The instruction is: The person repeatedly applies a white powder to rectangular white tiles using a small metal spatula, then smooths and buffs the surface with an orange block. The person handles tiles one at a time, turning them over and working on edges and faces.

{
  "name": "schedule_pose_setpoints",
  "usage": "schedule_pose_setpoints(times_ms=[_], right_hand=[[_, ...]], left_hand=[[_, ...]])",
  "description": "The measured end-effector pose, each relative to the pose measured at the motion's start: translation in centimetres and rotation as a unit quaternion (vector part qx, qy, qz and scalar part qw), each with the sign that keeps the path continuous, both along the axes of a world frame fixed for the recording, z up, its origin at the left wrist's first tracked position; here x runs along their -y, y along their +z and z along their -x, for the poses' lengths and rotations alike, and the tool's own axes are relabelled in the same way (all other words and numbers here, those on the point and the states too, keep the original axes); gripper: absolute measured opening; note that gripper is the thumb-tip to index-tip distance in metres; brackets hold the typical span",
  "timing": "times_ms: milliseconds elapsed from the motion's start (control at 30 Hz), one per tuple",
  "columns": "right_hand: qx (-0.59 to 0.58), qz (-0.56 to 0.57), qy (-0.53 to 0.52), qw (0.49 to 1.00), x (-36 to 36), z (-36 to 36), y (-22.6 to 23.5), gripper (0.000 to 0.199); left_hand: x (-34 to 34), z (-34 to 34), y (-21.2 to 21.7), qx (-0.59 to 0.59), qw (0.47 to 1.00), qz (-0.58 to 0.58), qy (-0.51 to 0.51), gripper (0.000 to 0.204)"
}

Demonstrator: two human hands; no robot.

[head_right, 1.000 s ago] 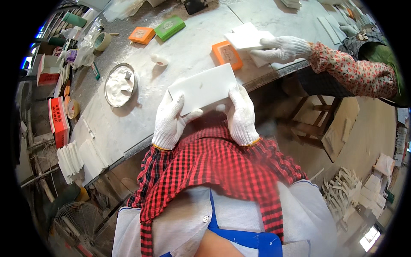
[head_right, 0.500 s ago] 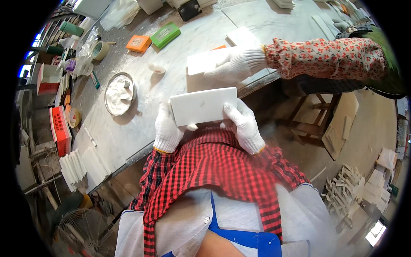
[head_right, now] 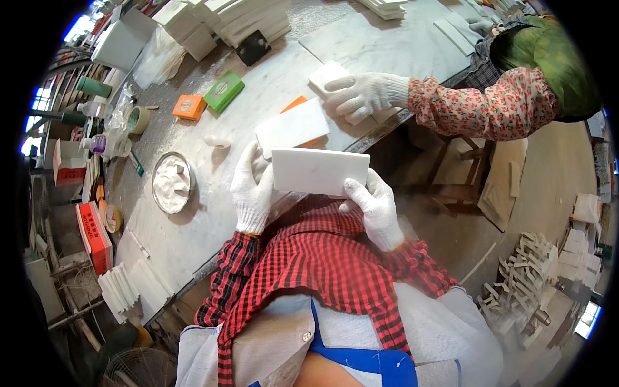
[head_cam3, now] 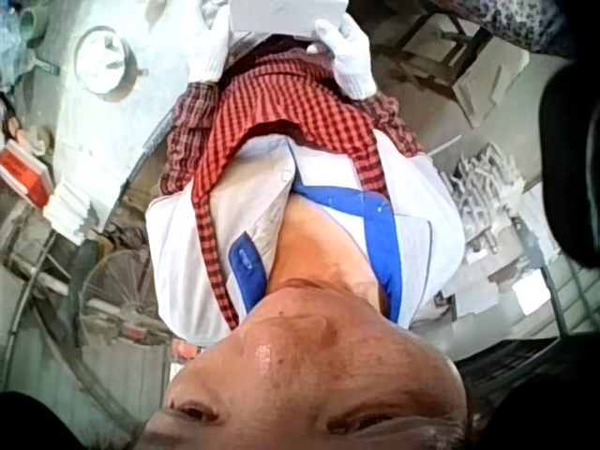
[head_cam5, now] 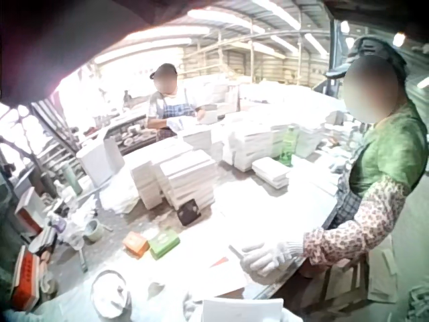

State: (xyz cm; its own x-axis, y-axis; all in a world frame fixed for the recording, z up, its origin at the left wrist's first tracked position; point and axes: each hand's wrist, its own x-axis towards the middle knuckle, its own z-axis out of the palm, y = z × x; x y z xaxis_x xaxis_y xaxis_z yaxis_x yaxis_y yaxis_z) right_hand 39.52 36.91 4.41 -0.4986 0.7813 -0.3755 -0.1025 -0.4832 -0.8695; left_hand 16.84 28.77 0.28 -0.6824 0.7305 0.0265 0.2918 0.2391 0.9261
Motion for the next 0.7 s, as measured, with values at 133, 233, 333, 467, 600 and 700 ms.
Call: schedule_pose_setpoints(times_ms=[133,233,333,467,600,700], right_hand=[[-0.035,0.042,-0.019,0.998,-0.4,-0.7,-0.1,0.037],[-0.059,0.078,-0.031,0.995,-0.6,-1.1,-0.1,0.039],[-0.060,0.090,-0.041,0.993,-0.6,-1.4,-0.3,0.040],[-0.051,0.092,-0.054,0.993,-0.4,-1.5,-0.4,0.039],[-0.048,0.078,-0.077,0.993,-0.1,-2.3,-0.3,0.038],[-0.039,0.069,-0.087,0.993,-0.6,-3.3,-0.1,0.037]], left_hand=[[-2.1,1.6,-0.5,-0.316,0.940,0.031,-0.125,0.077],[-4.4,2.4,-0.5,-0.402,0.898,0.076,-0.163,0.085],[-6.5,3.3,0.7,-0.379,0.894,0.091,-0.221,0.082],[-7.1,4.1,1.1,-0.336,0.905,0.099,-0.241,0.086],[-5.2,3.6,0.5,-0.290,0.927,0.073,-0.225,0.084],[-1.6,3.1,1.8,-0.267,0.935,0.083,-0.219,0.080]])
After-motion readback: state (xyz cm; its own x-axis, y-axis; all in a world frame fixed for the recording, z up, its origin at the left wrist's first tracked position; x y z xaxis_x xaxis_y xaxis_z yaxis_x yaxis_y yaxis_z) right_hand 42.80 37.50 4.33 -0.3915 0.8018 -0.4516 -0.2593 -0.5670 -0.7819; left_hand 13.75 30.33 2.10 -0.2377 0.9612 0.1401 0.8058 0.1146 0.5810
